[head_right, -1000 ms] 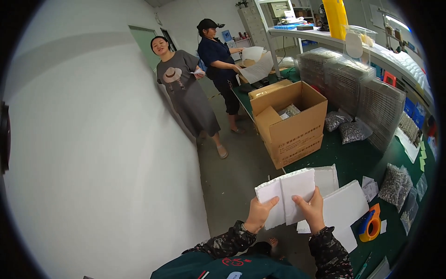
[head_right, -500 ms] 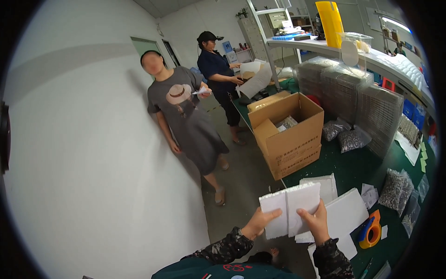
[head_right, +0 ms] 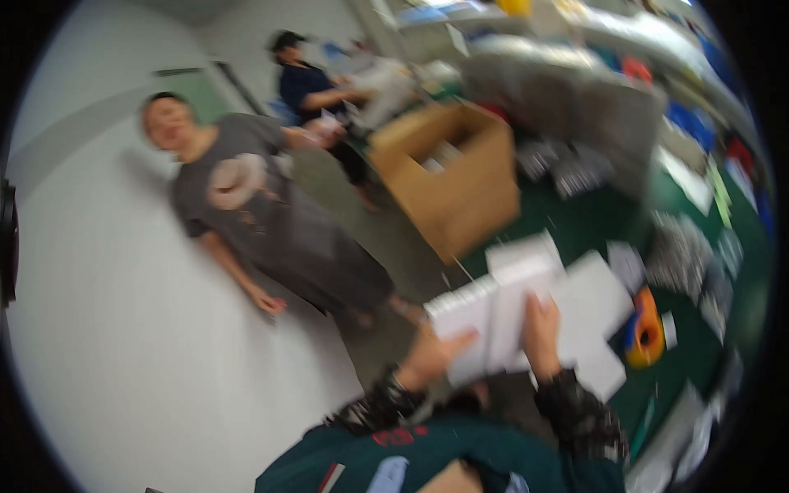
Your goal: Organizing and sorting white foam packaging materials and checking related paperwork at a workstation.
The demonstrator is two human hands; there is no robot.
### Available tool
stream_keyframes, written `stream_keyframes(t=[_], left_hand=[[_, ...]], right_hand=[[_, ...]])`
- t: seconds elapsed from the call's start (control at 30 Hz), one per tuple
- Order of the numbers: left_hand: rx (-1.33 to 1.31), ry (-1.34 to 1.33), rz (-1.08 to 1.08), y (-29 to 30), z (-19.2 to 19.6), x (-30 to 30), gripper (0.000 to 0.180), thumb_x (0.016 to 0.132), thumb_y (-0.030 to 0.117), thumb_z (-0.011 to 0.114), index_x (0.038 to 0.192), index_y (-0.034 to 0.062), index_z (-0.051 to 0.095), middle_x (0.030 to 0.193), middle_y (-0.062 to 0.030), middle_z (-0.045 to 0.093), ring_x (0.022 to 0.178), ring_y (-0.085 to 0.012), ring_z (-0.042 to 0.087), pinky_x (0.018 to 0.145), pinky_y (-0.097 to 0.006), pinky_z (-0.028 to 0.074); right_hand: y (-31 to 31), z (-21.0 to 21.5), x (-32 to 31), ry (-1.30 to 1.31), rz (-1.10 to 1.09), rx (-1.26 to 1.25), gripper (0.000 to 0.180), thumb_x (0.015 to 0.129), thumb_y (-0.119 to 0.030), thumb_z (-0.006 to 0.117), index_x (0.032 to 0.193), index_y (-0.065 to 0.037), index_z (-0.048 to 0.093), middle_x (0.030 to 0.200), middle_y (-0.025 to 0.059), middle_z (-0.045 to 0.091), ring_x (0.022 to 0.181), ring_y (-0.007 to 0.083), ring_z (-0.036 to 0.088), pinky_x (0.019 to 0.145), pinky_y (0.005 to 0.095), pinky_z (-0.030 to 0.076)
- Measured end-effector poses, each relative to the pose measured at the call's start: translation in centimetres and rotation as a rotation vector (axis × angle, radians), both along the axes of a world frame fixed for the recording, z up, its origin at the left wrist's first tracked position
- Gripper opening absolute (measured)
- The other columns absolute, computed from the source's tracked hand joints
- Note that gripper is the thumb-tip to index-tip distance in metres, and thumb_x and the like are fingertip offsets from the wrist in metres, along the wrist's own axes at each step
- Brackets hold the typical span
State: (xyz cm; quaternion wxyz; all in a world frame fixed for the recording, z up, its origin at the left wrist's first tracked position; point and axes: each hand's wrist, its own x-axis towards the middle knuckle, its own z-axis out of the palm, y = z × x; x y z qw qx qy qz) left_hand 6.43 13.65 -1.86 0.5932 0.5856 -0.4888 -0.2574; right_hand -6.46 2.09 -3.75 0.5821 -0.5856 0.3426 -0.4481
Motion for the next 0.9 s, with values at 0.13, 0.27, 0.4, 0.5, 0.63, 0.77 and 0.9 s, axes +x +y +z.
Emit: stream_keyframes(t=[0.13, 0.27, 0.4, 0.5, 0.63, 0.77, 0.9], left_hand=[[0.146, 0.382, 0.024, 0.5, 4.6, -0.9, 0.022, 0.074, 0.004, 0.061, 0.095, -0.0031, 0.057, 0.087, -0.0056, 0.06, 0.076, -0.0122, 0.056, 0.065, -0.026, 0.046], [0.149, 0.48, -0.081, -0.1, 3.0, -0.8, 0.033, 0.073, 0.003, 0.061, 0.104, -0.0022, 0.052, 0.095, -0.0067, 0.058, 0.085, -0.0136, 0.054, 0.073, -0.026, 0.044], [0.131, 0.521, -0.121, 0.1, 2.2, -1.5, 0.035, 0.074, 0.004, 0.061, 0.107, -0.0015, 0.051, 0.098, -0.0072, 0.057, 0.089, -0.0144, 0.053, 0.077, -0.027, 0.042], [0.135, 0.511, -0.13, -0.2, 1.5, -1.7, 0.035, 0.076, 0.005, 0.059, 0.108, -0.0019, 0.049, 0.101, -0.0078, 0.056, 0.092, -0.0147, 0.052, 0.08, -0.027, 0.04], [0.129, 0.627, -0.126, -0.3, 1.5, -1.7, 0.037, 0.076, 0.005, 0.058, 0.111, -0.0025, 0.047, 0.104, -0.0083, 0.054, 0.094, -0.0162, 0.051, 0.081, -0.028, 0.04], [0.123, 0.74, -0.127, -0.6, 1.8, -1.3, 0.039, 0.076, 0.004, 0.057, 0.112, -0.0023, 0.045, 0.105, -0.0089, 0.053, 0.095, -0.0179, 0.051, 0.082, -0.029, 0.04], [0.132, 0.699, -0.123, -1.0, 1.4, -1.6, 0.039, 0.076, 0.005, 0.057, 0.112, -0.0021, 0.046, 0.105, -0.009, 0.053, 0.095, -0.0178, 0.051, 0.082, -0.03, 0.04]], right_hand=[[0.0, 1.4, 0.5, -0.13, 0.068, 0.172, 0.035, 0.085, -0.031, 0.049, 0.09, 0.004, 0.053, 0.078, 0.0038, 0.056, 0.066, 0.0061, 0.049, 0.057, 0.0195, 0.041], [-0.2, 0.6, -0.8, -0.168, 0.125, 0.239, 0.041, 0.084, -0.037, 0.049, 0.093, 0.003, 0.052, 0.079, 0.0067, 0.057, 0.067, 0.0088, 0.053, 0.059, 0.0198, 0.043], [0.4, 0.6, -1.9, -0.179, 0.133, 0.264, 0.042, 0.084, -0.038, 0.049, 0.094, 0.003, 0.052, 0.079, 0.0072, 0.058, 0.068, 0.0092, 0.054, 0.059, 0.0198, 0.044], [0.6, 0.8, -2.7, -0.109, 0.083, 0.194, 0.045, 0.082, -0.04, 0.051, 0.096, 0.003, 0.052, 0.08, 0.0087, 0.058, 0.068, 0.0111, 0.056, 0.06, 0.0209, 0.045], [-0.2, 2.6, -3.7, 0.125, 0.135, 0.113, 0.047, 0.079, -0.038, 0.055, 0.101, 0.003, 0.051, 0.083, 0.01, 0.058, 0.071, 0.0128, 0.056, 0.063, 0.0221, 0.045], [-1.8, 3.2, -5.4, 0.391, 0.168, 0.057, 0.047, 0.077, -0.034, 0.058, 0.103, 0.004, 0.05, 0.086, 0.0105, 0.057, 0.072, 0.0135, 0.056, 0.065, 0.0221, 0.045], [-1.7, 2.9, -6.0, 0.171, 0.16, 0.23, 0.05, 0.074, -0.034, 0.061, 0.102, 0.005, 0.051, 0.086, 0.0125, 0.058, 0.071, 0.0166, 0.058, 0.065, 0.0236, 0.046]])
